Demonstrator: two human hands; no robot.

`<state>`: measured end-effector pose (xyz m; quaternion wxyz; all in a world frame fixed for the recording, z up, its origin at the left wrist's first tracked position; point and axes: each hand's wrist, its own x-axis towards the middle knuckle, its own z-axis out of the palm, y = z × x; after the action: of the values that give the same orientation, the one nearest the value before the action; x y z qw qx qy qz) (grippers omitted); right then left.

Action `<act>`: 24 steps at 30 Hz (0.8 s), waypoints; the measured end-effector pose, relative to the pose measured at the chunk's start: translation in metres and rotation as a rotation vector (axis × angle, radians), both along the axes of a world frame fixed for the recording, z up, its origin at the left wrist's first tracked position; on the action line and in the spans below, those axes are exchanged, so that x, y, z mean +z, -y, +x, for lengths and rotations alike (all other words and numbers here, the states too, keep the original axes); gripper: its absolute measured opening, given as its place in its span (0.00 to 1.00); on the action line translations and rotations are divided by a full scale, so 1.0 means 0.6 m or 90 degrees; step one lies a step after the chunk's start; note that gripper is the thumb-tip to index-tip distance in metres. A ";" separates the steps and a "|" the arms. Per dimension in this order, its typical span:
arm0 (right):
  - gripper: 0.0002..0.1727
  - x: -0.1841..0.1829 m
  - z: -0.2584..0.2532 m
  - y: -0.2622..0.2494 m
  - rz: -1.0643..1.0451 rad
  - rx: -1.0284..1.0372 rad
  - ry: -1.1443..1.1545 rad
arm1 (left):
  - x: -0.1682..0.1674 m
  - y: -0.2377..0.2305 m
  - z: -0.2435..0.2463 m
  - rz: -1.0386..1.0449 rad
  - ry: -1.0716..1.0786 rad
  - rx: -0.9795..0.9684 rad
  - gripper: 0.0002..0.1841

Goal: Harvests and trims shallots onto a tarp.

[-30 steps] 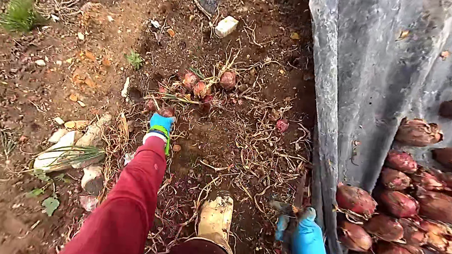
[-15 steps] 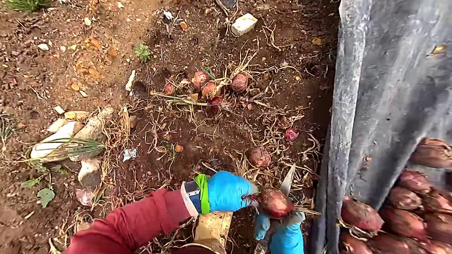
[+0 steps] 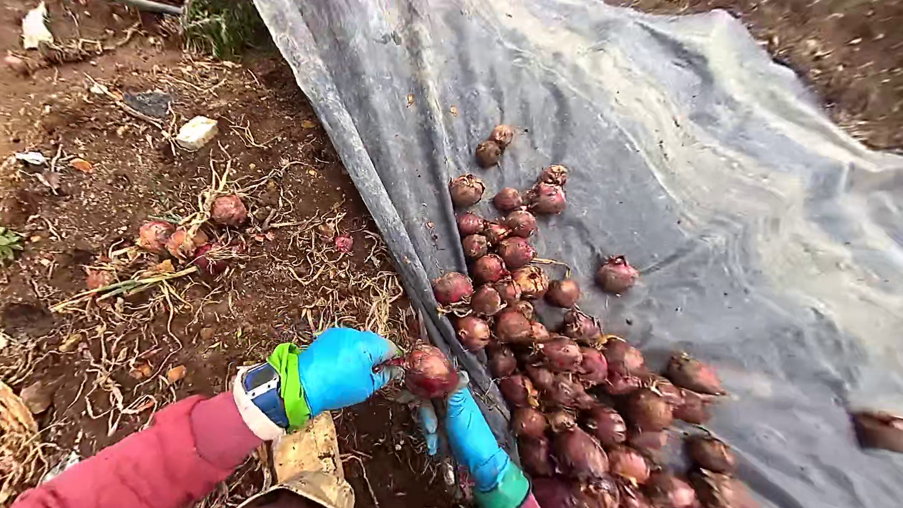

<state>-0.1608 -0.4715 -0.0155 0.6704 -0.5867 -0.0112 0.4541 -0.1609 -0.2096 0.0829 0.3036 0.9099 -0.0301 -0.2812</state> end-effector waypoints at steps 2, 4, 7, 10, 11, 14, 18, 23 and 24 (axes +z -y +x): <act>0.54 0.003 -0.010 0.037 -0.039 0.034 0.012 | 0.004 0.029 -0.003 -0.025 -0.020 0.037 0.14; 0.55 0.008 -0.029 0.049 -0.080 0.117 0.036 | 0.007 0.052 -0.006 -0.025 -0.024 0.024 0.15; 0.54 0.031 -0.028 0.025 -0.092 0.170 0.094 | 0.027 0.085 0.011 0.047 -0.112 -0.216 0.18; 0.54 0.044 -0.032 0.012 -0.092 0.061 0.104 | 0.034 0.089 0.027 0.078 -0.110 -0.310 0.11; 0.54 0.045 -0.032 0.014 -0.085 -0.018 0.095 | 0.023 0.068 0.040 0.092 -0.097 -0.278 0.11; 0.54 0.036 -0.023 0.038 -0.068 -0.320 0.039 | -0.042 -0.045 0.057 0.204 -0.102 -0.112 0.14; 0.53 0.014 -0.019 0.062 -0.158 -0.309 0.027 | -0.076 -0.127 0.034 0.312 -0.131 -0.001 0.13; 0.57 -0.020 -0.067 0.023 -0.200 -0.168 -0.011 | -0.144 -0.017 0.012 0.149 -0.156 -0.120 0.31; 0.57 -0.021 -0.072 0.012 -0.199 -0.160 -0.027 | -0.176 0.003 -0.001 0.127 -0.192 -0.126 0.34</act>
<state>-0.2041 -0.4787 -0.0279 0.6227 -0.6706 0.1464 0.3755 -0.1617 -0.2113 -0.0230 0.1838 0.8756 -0.0454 -0.4443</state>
